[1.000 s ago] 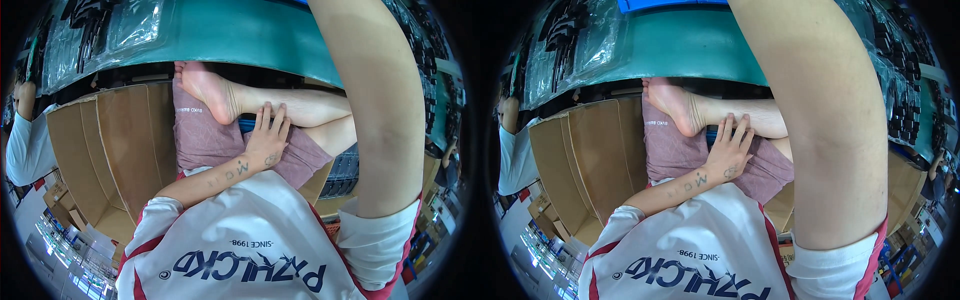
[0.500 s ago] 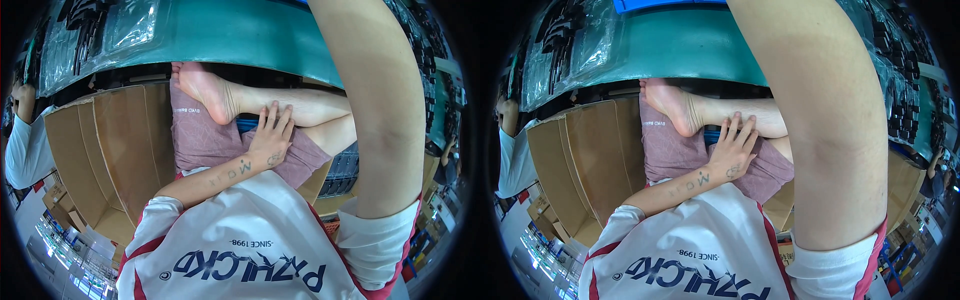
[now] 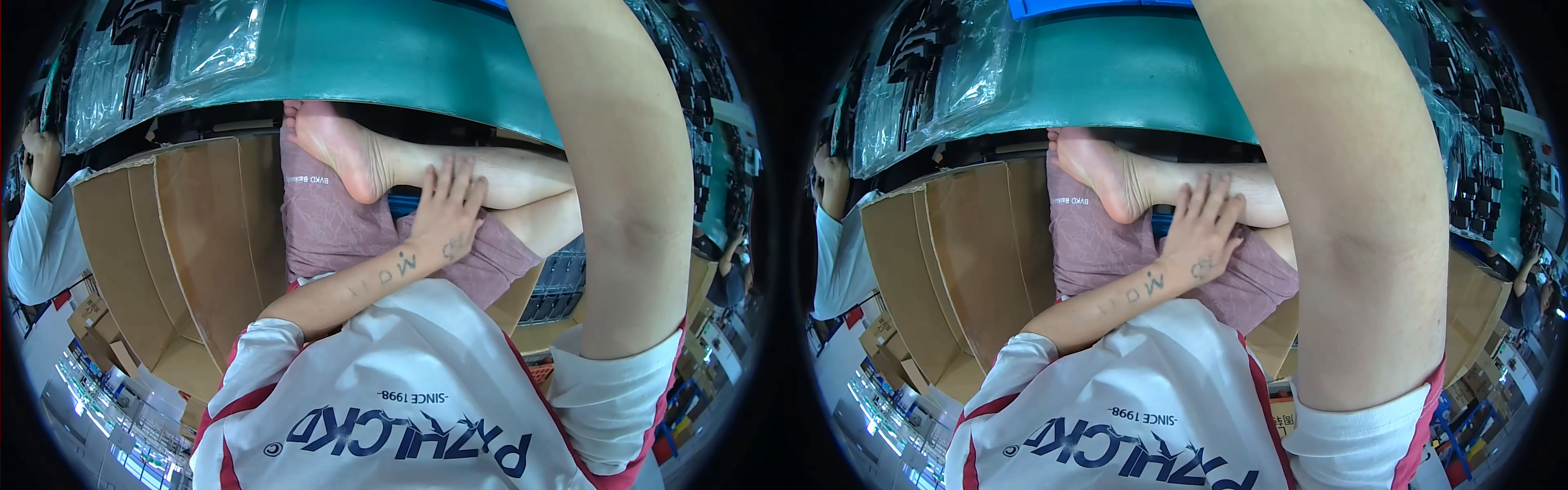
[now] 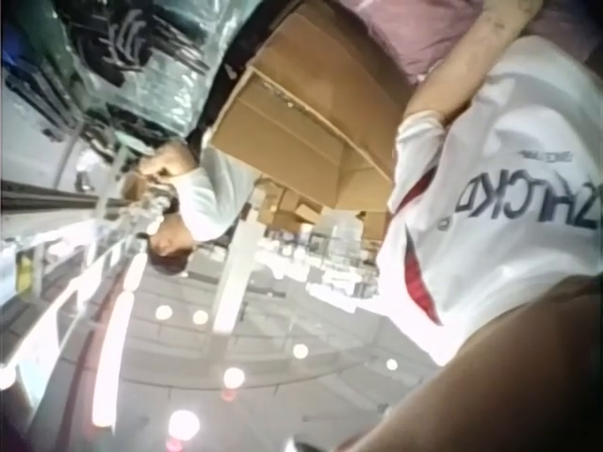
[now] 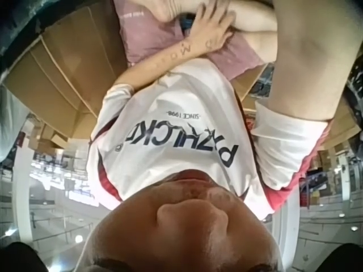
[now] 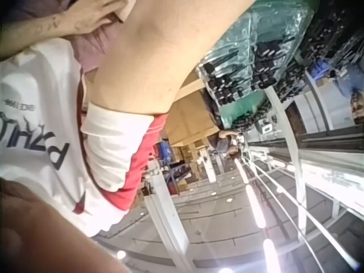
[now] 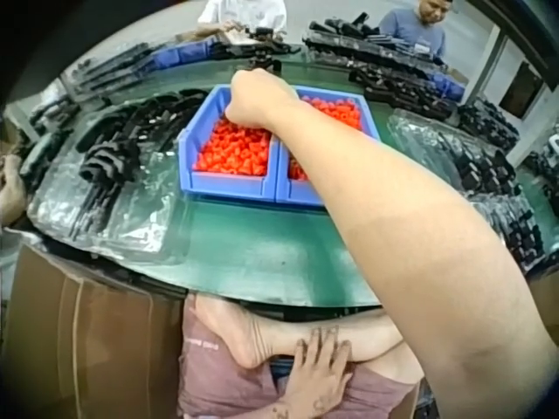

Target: Assembling small plastic and metal components into a bracket assembly on a manufacturing production line.

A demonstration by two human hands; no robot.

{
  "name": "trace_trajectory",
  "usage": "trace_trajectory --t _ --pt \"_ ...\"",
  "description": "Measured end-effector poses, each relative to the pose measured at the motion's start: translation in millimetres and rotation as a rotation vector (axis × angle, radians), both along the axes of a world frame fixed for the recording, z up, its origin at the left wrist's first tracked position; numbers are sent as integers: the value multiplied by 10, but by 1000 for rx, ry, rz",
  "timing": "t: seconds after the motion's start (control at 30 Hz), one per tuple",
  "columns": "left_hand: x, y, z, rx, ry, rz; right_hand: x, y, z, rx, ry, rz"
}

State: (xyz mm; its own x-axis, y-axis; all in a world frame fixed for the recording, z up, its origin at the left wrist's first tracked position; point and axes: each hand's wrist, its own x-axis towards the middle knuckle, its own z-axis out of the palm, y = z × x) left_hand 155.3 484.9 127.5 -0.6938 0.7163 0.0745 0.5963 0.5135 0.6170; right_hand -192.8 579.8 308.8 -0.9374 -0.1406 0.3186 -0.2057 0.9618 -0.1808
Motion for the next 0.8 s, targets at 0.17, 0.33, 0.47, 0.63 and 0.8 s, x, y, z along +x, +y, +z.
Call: trace_trajectory --t 0.17,0.33,0.47,0.63,0.8 --pt "8 -113 41 -47 -18 40 30 -16 22 -22 -15 -8" --pt "-18 -133 24 97 -10 27 14 -18 24 -31 -9 -9" --pt "-15 -162 -34 199 -73 -22 22 -17 26 -40 -15 -9" --pt "1 -153 -96 231 -86 -36 17 -21 27 -33 -24 -11" --pt "15 -133 -103 215 -23 4 16 -14 25 -37 -16 -8"
